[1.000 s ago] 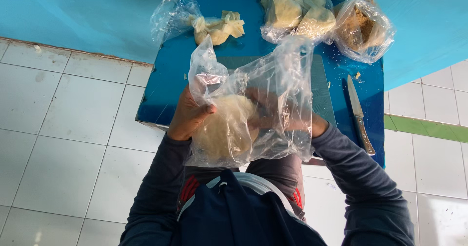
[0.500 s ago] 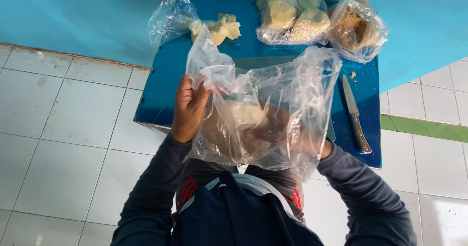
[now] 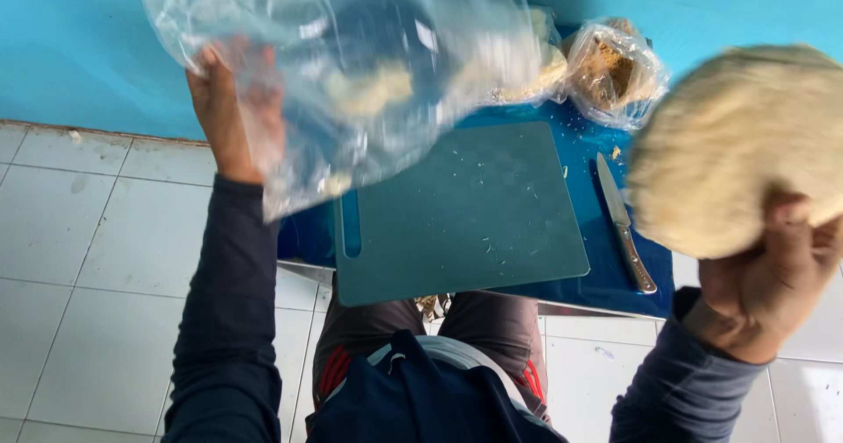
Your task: The person sits at a table with a cutting board on their lap and cuts a round dough disc into wedges using a knife. They then stretch and separate thin dough layers by hand, stack the layers, and wrap a dough ball in a plastic bag.
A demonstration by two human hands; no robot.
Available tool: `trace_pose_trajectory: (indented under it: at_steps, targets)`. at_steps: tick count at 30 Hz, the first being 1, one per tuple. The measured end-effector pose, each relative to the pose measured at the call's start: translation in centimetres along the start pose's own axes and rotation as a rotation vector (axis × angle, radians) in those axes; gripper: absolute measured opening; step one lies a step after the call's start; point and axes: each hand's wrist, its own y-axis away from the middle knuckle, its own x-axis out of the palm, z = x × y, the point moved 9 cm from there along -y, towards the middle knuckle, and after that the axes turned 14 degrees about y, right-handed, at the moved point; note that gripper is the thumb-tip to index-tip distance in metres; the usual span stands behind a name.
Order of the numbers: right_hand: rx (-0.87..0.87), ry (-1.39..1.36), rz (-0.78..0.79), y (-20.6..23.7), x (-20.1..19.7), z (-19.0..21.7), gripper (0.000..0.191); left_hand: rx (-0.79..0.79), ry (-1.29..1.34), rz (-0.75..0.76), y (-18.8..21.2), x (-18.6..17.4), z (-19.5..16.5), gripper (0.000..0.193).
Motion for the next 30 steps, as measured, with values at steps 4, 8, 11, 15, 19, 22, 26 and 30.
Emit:
trace_pose_trajectory:
  at_steps: [4,8,11,15,19,22,26,30]
  targets:
    - [0.03,-0.015,-0.054,1.4,-2.6,0.0,0.061,-0.06,0.012,0.125,-8.4,1.5,2.4,0.038]
    - [0.121,-0.069,-0.121,3.7,-3.4,-2.5,0.062,-0.108,-0.152,0.281,-15.3,3.4,5.0,0.039]
    - [0.239,-0.086,-0.172,5.4,-3.5,-4.7,0.06,0.114,-1.069,0.161,-18.0,3.6,4.8,0.059]
    - [0.373,-0.092,-0.185,6.4,-3.1,-6.7,0.062,0.707,-1.539,0.181,-16.2,8.3,0.2,0.056]
    - [0.452,-0.095,-0.149,5.5,-1.9,-8.2,0.062,0.165,-1.324,0.967,-6.3,12.4,9.6,0.07]
    - [0.436,-0.103,-0.137,4.3,-0.4,-9.1,0.061,0.826,-1.834,1.231,1.1,14.1,13.8,0.086]
    - [0.444,-0.146,-0.108,4.4,1.3,-9.5,0.061,0.51,-1.875,1.251,-2.7,11.6,14.8,0.039]
    - [0.493,-0.127,-0.092,5.0,1.3,-9.4,0.06,0.66,-1.602,1.185,-4.8,13.3,9.8,0.026]
